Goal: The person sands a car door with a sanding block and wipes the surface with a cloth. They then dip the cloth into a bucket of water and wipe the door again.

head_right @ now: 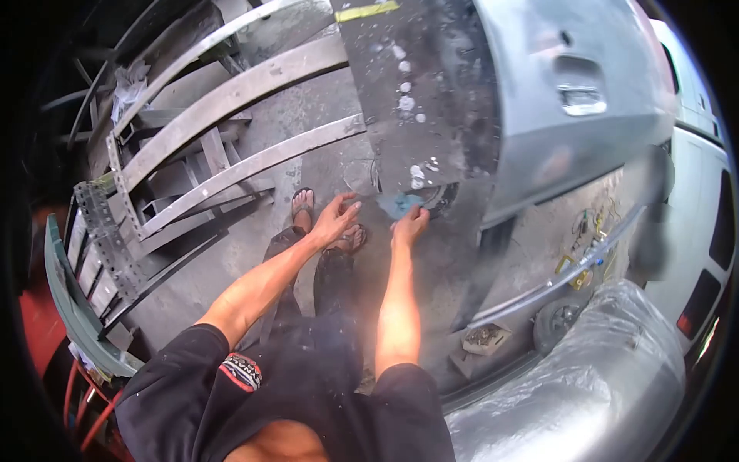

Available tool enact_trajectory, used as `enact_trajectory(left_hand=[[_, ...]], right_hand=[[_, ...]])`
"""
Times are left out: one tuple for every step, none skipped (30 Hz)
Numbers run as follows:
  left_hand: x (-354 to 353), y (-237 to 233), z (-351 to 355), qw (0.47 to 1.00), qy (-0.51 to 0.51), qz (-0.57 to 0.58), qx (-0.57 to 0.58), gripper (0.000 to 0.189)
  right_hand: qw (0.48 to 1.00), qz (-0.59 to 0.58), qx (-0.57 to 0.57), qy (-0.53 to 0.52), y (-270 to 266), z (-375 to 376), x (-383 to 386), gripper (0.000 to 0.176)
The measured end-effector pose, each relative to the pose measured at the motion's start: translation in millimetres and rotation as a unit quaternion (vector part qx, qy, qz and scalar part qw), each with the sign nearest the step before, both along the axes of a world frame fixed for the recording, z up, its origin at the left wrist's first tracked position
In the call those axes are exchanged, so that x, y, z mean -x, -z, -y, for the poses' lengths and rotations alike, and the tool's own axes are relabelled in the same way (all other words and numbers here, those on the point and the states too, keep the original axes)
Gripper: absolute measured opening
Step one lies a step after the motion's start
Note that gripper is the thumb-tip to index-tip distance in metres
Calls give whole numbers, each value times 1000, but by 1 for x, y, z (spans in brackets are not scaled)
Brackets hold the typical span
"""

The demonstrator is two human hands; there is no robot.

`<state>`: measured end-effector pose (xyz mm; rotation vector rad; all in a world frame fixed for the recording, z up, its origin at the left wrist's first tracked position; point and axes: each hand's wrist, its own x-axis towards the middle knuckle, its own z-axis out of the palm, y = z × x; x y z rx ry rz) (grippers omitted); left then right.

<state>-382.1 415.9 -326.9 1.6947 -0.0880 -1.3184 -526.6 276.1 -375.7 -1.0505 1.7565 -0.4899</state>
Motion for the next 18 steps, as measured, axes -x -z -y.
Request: enact_trajectory(left_hand=[[4, 27, -11, 998, 13, 52, 16, 53], [8, 52, -22, 993, 28, 106, 32, 50], [9, 65, -29, 995, 44, 86, 20, 48], [15, 85, -36, 997, 30, 74, 23, 43], [18, 97, -39, 997, 33, 69, 17, 41], [18, 109, -39, 997, 38, 65, 12, 40], [16, 113, -37, 995, 53, 81, 25, 39], [17, 117, -32, 992, 69, 95, 39, 37], [16, 122, -21, 989, 88, 108, 56, 36], [18, 134, -8, 970, 133, 172, 111, 32], [24, 146, 8, 941, 179, 233, 168, 28], [28, 157, 26, 901, 225, 293, 226, 24], [25, 140, 49, 898, 295, 255, 206, 22], [29, 157, 69, 859, 344, 300, 232, 23], [36, 182, 87, 814, 392, 343, 256, 25], [46, 212, 100, 768, 435, 381, 276, 27], [61, 261, 109, 669, 528, 487, 192, 37], [61, 261, 110, 636, 585, 485, 132, 49]], right_hand=[[1000, -8, 0, -3, 30, 14, 2, 22], [1000, -14, 3, -6, 58, 26, 5, 23], [1000, -6, 7, 17, 91, 34, 11, 25], [999, 4, 12, 39, 132, 41, 18, 27], [998, 8, 5, 54, 190, 50, 31, 31], [998, -19, 34, -44, 227, 52, 37, 27], [987, -45, 73, -135, 229, 52, 25, 23], [986, -22, -8, -165, 226, 57, 21, 20], [971, -17, 77, -225, 272, 52, 37, 18], [973, -25, 31, -229, 280, 55, 37, 16], [972, -34, -15, -234, 290, 59, 38, 14], [957, -88, -44, -273, 298, 64, 41, 16], [930, -98, -12, -355, 308, 66, 49, 19], [894, -110, 19, -433, 315, 66, 59, 22], [852, -124, 49, -507, 322, 65, 70, 26], [801, -139, 72, -578, 331, 59, 84, 30], [783, -166, 53, -597, 330, 54, 88, 31], [763, -192, 35, -617, 334, 49, 94, 32]])
